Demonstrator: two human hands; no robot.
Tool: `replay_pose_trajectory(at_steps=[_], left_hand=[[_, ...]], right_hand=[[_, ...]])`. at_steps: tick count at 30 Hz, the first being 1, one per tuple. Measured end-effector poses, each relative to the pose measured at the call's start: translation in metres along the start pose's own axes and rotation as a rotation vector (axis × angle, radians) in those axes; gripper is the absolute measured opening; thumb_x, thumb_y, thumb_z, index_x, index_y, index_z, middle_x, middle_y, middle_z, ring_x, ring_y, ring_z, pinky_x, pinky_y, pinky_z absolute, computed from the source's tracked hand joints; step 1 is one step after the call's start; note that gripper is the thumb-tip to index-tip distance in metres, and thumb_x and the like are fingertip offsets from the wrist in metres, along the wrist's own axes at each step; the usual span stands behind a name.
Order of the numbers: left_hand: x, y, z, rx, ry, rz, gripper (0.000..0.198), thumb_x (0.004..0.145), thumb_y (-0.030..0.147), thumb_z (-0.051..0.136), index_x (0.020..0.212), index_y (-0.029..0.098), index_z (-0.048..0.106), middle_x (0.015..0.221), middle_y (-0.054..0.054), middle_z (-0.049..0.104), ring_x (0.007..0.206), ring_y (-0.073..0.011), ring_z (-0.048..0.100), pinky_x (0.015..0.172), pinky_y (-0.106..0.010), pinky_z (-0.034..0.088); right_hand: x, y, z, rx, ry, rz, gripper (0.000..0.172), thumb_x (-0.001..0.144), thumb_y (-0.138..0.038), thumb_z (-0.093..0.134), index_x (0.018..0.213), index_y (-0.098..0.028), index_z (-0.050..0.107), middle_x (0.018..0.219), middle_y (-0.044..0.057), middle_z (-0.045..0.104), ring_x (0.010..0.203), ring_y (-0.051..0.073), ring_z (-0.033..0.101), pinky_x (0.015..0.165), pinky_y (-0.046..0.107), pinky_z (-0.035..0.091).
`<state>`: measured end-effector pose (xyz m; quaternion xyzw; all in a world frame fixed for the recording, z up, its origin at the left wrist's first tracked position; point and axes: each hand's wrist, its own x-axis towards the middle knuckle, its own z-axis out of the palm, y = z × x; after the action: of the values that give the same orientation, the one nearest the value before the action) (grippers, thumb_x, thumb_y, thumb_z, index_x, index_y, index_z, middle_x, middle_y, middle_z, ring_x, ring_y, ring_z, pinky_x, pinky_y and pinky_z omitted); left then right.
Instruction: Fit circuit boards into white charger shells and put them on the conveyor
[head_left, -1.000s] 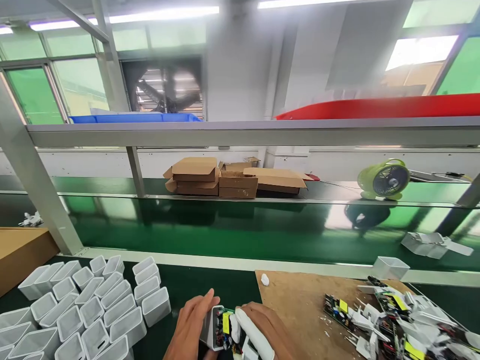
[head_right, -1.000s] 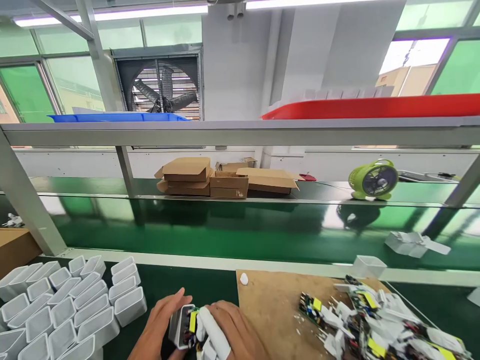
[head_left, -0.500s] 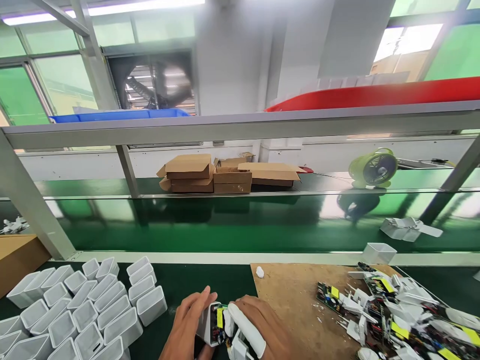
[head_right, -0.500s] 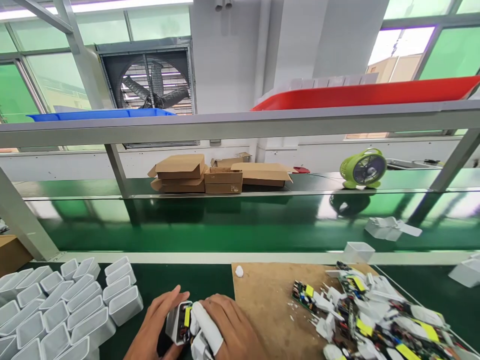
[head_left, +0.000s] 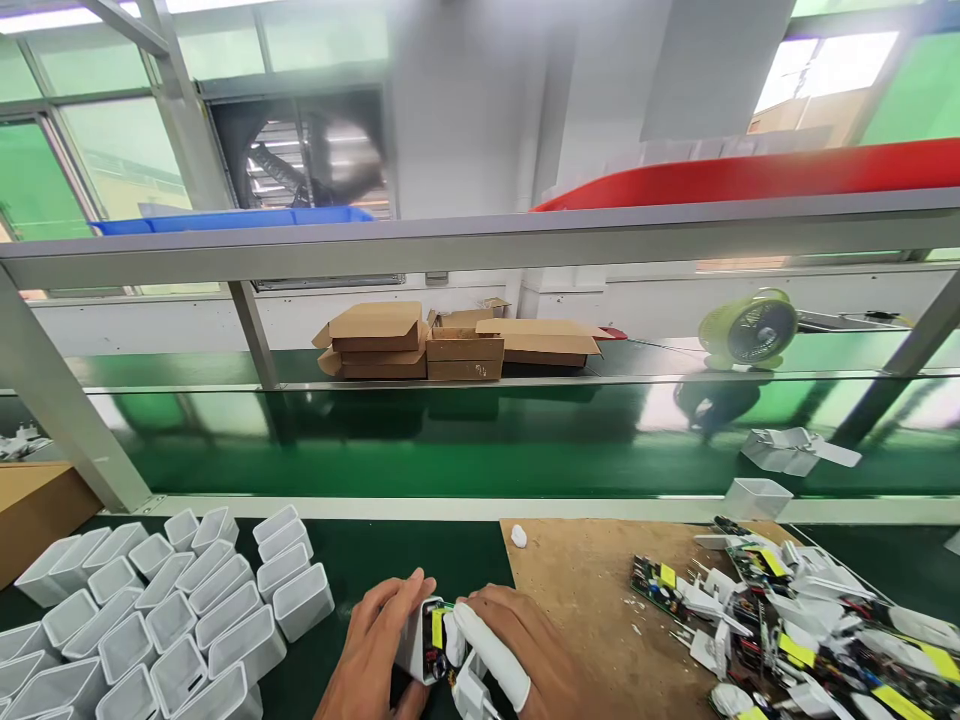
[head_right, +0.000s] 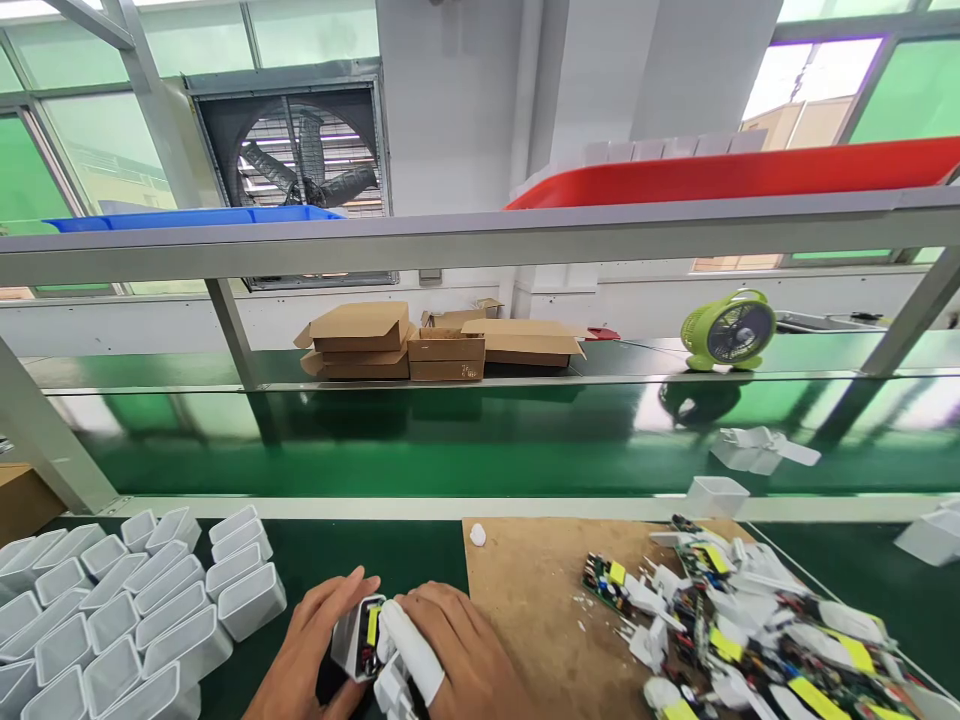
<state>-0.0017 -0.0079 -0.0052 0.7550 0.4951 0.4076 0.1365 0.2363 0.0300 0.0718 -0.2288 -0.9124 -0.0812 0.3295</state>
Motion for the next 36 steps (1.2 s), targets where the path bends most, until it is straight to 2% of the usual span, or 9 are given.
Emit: replay_pose_trajectory(at_steps=[5, 12, 16, 19, 24, 29, 32, 36], left_hand=[[0.002, 0.002, -0.001, -0.028, -0.018, -0.001, 0.08, 0.096, 0.006, 0.055, 0.166, 0.031, 0.026, 0.155, -0.012, 0.06, 0.143, -0.0332, 0.051, 0.115, -0.052, 0.053], [0.004, 0.005, -0.002, -0.027, 0.015, 0.064, 0.082, 0.097, 0.003, 0.05, 0.167, 0.034, 0.02, 0.155, -0.011, 0.06, 0.14, -0.0305, 0.054, 0.114, -0.05, 0.054], [0.005, 0.007, -0.003, -0.046, 0.02, 0.078, 0.081, 0.099, 0.007, 0.053, 0.167, 0.034, 0.019, 0.156, -0.011, 0.059, 0.14, -0.0299, 0.054, 0.114, -0.048, 0.054], [0.005, 0.006, -0.005, -0.056, 0.017, 0.084, 0.08, 0.101, 0.01, 0.055, 0.168, 0.034, 0.019, 0.156, -0.011, 0.058, 0.14, -0.0292, 0.054, 0.114, -0.048, 0.054], [0.006, 0.007, -0.01, -0.05, -0.047, 0.062, 0.082, 0.1, 0.008, 0.054, 0.168, 0.035, 0.016, 0.158, -0.012, 0.055, 0.142, -0.0307, 0.05, 0.114, -0.052, 0.054], [0.008, 0.01, -0.013, -0.044, -0.034, 0.1, 0.085, 0.098, 0.003, 0.052, 0.168, 0.033, 0.014, 0.157, -0.013, 0.054, 0.141, -0.0318, 0.048, 0.116, -0.055, 0.051], [0.008, 0.011, -0.013, -0.031, -0.026, 0.103, 0.085, 0.097, 0.003, 0.052, 0.168, 0.032, 0.014, 0.157, -0.013, 0.054, 0.141, -0.0313, 0.049, 0.117, -0.054, 0.05], [0.008, 0.011, -0.013, -0.04, -0.018, 0.099, 0.086, 0.096, 0.002, 0.052, 0.168, 0.032, 0.015, 0.156, -0.012, 0.055, 0.14, -0.0303, 0.049, 0.116, -0.051, 0.051]], right_hand=[[-0.004, 0.001, 0.006, 0.086, 0.041, 0.029, 0.059, 0.084, -0.015, 0.055, 0.143, -0.016, 0.046, 0.121, 0.011, 0.076, 0.113, 0.026, 0.074, 0.111, 0.034, 0.055], [-0.01, 0.002, 0.01, 0.163, -0.027, 0.091, 0.075, 0.072, -0.005, 0.053, 0.146, -0.018, 0.048, 0.129, 0.01, 0.073, 0.122, 0.025, 0.069, 0.112, 0.033, 0.055], [-0.023, 0.009, 0.027, 0.217, 0.022, 0.073, 0.072, 0.079, -0.012, 0.052, 0.15, -0.016, 0.045, 0.132, 0.013, 0.069, 0.125, 0.028, 0.066, 0.11, 0.037, 0.056], [-0.028, 0.01, 0.033, 0.256, 0.025, 0.089, 0.073, 0.081, -0.011, 0.052, 0.154, -0.017, 0.041, 0.136, 0.014, 0.066, 0.128, 0.029, 0.063, 0.111, 0.038, 0.055], [-0.02, 0.003, 0.024, 0.238, 0.026, 0.117, 0.072, 0.083, -0.008, 0.052, 0.154, -0.018, 0.041, 0.137, 0.013, 0.065, 0.129, 0.028, 0.063, 0.112, 0.039, 0.055], [-0.009, 0.0, 0.014, 0.199, 0.019, 0.147, 0.064, 0.086, -0.008, 0.052, 0.149, -0.019, 0.047, 0.132, 0.013, 0.068, 0.124, 0.026, 0.066, 0.105, 0.036, 0.059], [-0.01, 0.002, 0.017, 0.199, 0.001, 0.14, 0.06, 0.089, -0.008, 0.049, 0.149, -0.018, 0.046, 0.132, 0.013, 0.068, 0.125, 0.025, 0.065, 0.107, 0.037, 0.058], [-0.02, 0.007, 0.027, 0.259, -0.017, 0.142, 0.066, 0.091, -0.008, 0.051, 0.155, -0.017, 0.039, 0.139, 0.014, 0.063, 0.132, 0.026, 0.059, 0.111, 0.04, 0.054]])
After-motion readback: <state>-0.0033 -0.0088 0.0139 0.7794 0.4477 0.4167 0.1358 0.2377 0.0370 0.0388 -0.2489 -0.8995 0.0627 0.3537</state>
